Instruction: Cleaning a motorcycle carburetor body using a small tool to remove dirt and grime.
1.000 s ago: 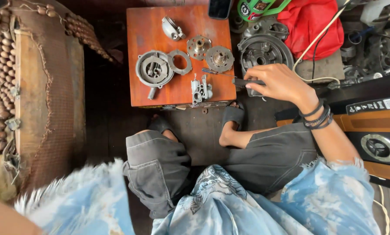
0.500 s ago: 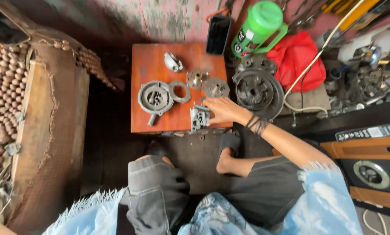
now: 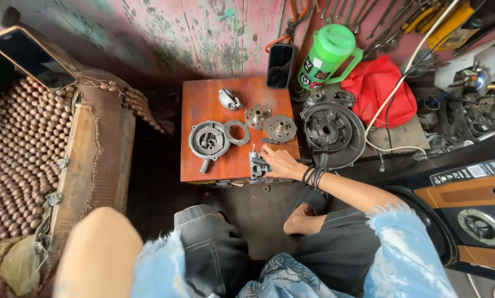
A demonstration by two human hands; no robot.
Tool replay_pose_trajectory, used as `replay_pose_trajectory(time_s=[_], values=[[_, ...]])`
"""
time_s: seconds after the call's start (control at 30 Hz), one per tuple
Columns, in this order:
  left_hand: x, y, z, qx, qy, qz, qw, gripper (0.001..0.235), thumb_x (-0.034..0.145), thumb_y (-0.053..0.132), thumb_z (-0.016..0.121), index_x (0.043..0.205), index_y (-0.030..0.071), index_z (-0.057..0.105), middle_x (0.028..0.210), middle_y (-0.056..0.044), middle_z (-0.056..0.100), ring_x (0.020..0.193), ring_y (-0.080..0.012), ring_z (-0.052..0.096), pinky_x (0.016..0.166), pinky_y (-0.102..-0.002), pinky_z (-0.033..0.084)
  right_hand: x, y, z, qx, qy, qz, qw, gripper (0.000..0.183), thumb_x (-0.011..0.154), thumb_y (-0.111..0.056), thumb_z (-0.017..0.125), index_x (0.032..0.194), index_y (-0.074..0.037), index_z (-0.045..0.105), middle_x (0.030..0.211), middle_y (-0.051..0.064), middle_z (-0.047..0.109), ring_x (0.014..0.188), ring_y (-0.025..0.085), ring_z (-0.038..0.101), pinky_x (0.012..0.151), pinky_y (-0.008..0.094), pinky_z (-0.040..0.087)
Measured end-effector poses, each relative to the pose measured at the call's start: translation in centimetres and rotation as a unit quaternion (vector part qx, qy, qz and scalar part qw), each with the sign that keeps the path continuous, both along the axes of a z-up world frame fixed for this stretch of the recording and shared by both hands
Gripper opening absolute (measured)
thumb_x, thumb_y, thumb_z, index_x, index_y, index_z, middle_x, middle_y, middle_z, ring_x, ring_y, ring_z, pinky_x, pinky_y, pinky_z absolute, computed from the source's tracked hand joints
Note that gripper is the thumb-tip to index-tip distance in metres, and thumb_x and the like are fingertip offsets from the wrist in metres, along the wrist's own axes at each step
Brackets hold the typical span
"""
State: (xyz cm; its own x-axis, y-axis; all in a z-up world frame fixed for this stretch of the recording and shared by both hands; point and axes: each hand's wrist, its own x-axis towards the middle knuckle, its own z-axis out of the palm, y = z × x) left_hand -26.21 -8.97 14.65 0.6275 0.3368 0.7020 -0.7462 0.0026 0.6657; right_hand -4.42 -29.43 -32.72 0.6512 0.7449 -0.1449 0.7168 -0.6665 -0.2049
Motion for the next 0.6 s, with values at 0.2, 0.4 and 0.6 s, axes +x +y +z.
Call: replay_pose_trajectory(time_s=[0.2, 0.4, 0.6], values=[[3.6, 0.1, -7.7, -0.017, 0.011, -0.003, 1.000, 0.060, 0.102, 0.048, 0.066, 0.139, 0.005, 0.046, 0.152, -0.022, 0.045, 0.148, -0.0274, 0.044, 0.119, -0.037, 0.045, -0.3, -0.3, 2.1, 0.006, 0.001, 0.006, 1.000, 0.065, 0.073, -0.034, 0.090, 0.122, 0.001, 0.064, 0.125, 0.011, 0.051, 0.080, 0.047, 0.074, 0.074, 0.054, 0.063], [7.4, 0.9, -15.7, -0.030, 0.024, -0.004, 0.999, 0.062, 0.102, 0.049, 0.067, 0.140, 0.005, 0.046, 0.154, -0.022, 0.045, 0.151, -0.0279, 0.044, 0.120, -0.037, 0.045, -2.3, -2.5, 12.0, 0.112, -0.020, 0.010, 0.994, 0.064, 0.072, -0.040, 0.084, 0.123, -0.008, 0.063, 0.123, 0.003, 0.055, 0.047, 0.014, 0.043, 0.040, 0.030, 0.031], [10.8, -1.5, -22.8, -0.192, 0.370, -0.203, 0.886, 0.075, 0.099, 0.036, 0.052, 0.161, 0.006, 0.024, 0.164, -0.027, 0.027, 0.154, -0.0465, 0.018, 0.114, -0.067, 0.015, -9.6, -4.6, 28.7, 0.301, -0.138, -0.052, 0.942, 0.070, 0.054, -0.035, 0.096, 0.118, -0.016, 0.073, 0.113, -0.003, 0.063, 0.082, 0.029, 0.075, 0.073, 0.037, 0.062]])
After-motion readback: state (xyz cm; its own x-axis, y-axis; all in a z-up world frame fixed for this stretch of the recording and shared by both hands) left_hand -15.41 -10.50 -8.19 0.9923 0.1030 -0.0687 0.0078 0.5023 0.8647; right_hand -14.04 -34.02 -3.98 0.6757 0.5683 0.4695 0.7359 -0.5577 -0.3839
